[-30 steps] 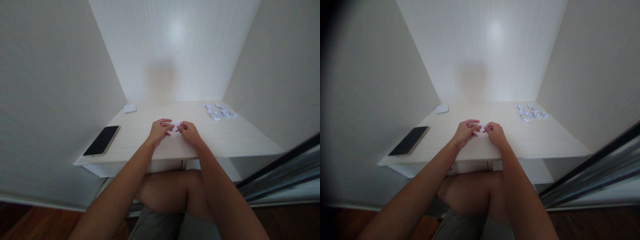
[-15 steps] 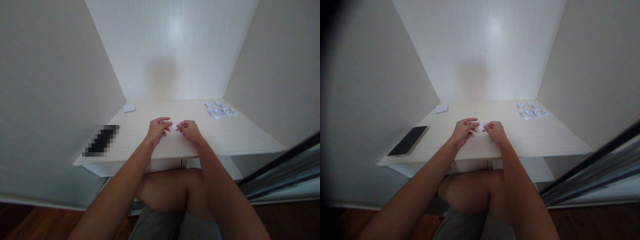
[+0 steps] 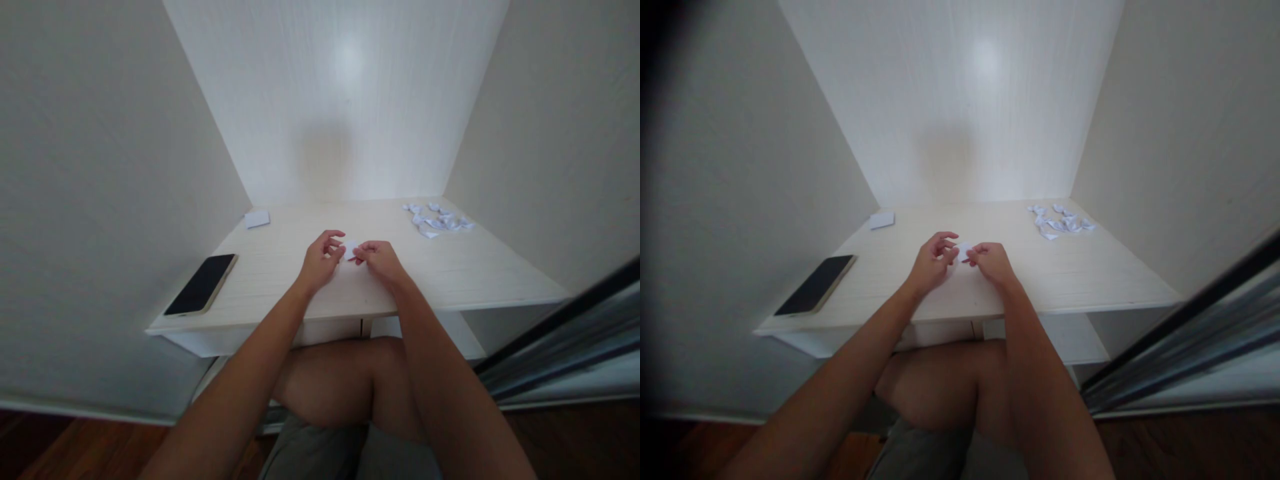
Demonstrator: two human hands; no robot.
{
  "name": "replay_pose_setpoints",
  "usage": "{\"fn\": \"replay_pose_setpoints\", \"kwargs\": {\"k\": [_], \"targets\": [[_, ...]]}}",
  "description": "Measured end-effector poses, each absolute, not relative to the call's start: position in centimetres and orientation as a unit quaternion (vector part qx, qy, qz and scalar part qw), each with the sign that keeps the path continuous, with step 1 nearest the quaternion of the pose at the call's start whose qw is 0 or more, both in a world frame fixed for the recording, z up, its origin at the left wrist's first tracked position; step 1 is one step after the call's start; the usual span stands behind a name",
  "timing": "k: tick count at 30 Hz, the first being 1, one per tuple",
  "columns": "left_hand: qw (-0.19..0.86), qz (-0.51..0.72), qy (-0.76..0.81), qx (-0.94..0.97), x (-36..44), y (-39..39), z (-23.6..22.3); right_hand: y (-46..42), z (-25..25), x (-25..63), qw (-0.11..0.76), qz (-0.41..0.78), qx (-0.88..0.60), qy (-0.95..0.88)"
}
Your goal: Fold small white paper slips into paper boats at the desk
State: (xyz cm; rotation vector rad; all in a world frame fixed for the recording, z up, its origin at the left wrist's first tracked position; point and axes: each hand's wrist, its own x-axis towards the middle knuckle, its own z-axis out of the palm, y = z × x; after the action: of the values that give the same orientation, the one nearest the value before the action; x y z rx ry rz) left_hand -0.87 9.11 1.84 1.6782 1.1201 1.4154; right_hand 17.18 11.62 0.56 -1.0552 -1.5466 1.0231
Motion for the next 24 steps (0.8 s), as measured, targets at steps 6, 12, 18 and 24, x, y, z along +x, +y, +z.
{"fn": "replay_pose_setpoints", "kwargs": {"k": [6,12,18,24], "targets": [[0.282,0.496,0.424,0.703,-0.53,8.41,2.15,11.42,0.46,17.46,0.522,0.457,-0.395,-0.601],[0.306,0.491,0.433,0.691,-0.54,8.34,2.21,11.27,0.70,17.57,0.539,0.466,-0.380,-0.591],[0.353,0.505,0.425,0.663,-0.60,8.60,1.90,10.93,0.83,17.45,0.542,0.460,-0.367,-0.600],[0.378,0.527,0.427,0.631,-1.05,9.33,1.70,10.78,0.82,17.44,0.535,0.436,-0.373,-0.620]]}}
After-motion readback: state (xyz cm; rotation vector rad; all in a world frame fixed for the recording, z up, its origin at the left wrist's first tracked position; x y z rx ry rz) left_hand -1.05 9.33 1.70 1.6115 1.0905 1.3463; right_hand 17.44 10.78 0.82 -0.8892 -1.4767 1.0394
